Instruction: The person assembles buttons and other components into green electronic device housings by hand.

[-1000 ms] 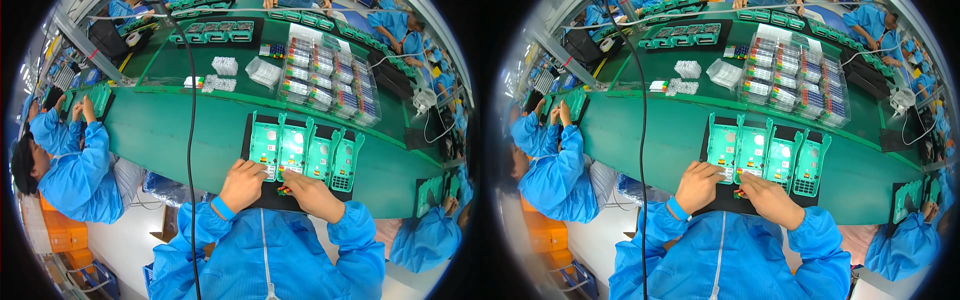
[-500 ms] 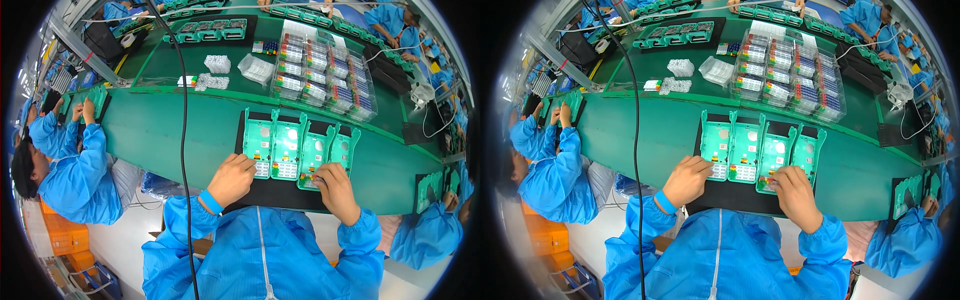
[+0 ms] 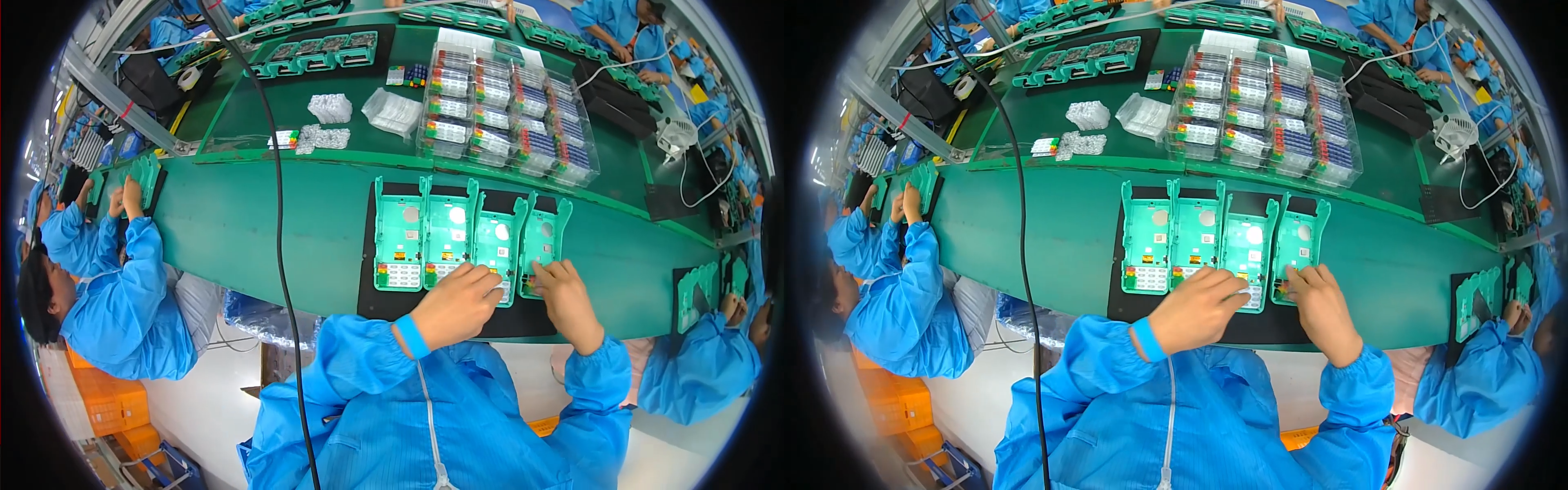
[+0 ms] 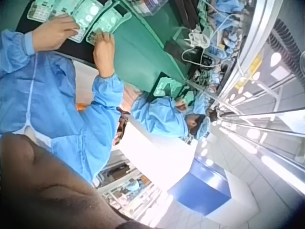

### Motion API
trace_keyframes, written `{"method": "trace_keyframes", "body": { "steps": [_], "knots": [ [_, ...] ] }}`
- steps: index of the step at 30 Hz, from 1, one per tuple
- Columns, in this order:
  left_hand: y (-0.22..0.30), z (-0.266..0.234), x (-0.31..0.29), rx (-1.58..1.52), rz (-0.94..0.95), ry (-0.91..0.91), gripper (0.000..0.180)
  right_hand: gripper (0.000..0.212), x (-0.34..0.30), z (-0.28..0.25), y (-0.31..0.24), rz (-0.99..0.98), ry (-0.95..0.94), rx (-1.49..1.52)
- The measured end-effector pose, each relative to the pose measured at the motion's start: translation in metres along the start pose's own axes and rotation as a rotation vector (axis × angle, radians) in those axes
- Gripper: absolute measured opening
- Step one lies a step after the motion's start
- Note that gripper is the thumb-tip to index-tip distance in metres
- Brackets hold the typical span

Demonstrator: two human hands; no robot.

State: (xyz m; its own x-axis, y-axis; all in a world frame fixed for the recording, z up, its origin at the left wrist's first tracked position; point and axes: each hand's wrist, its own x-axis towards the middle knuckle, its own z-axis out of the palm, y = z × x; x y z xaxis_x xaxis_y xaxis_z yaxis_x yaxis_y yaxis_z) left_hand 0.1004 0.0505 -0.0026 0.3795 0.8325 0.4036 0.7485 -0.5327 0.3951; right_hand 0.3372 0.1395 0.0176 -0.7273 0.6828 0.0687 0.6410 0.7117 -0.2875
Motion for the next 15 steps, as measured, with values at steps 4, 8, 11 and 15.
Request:
{"method": "trace_keyframes", "body": {
  "steps": [4, 8, 11, 15],
  "knots": [
    [0.001, 0.014, 0.001, 0.082, -0.080, -0.134, 0.024, 0.045, -0.016, -0.012, -0.013, 0.088, 0.184, 0.031],
    [-0.003, 0.019, -0.001, 0.067, -0.045, -0.127, 0.023, 0.046, -0.026, 0.003, -0.008, -0.089, -0.045, 0.020],
    [0.003, 0.020, -0.008, 0.055, -0.128, -0.145, 0.028, 0.044, -0.031, -0.009, -0.010, 0.003, 0.136, 0.067],
    [0.008, 0.028, -0.019, 0.139, -0.076, -0.138, 0.034, 0.033, -0.024, -0.018, -0.012, -0.063, -0.163, -0.216]
  ]
}}
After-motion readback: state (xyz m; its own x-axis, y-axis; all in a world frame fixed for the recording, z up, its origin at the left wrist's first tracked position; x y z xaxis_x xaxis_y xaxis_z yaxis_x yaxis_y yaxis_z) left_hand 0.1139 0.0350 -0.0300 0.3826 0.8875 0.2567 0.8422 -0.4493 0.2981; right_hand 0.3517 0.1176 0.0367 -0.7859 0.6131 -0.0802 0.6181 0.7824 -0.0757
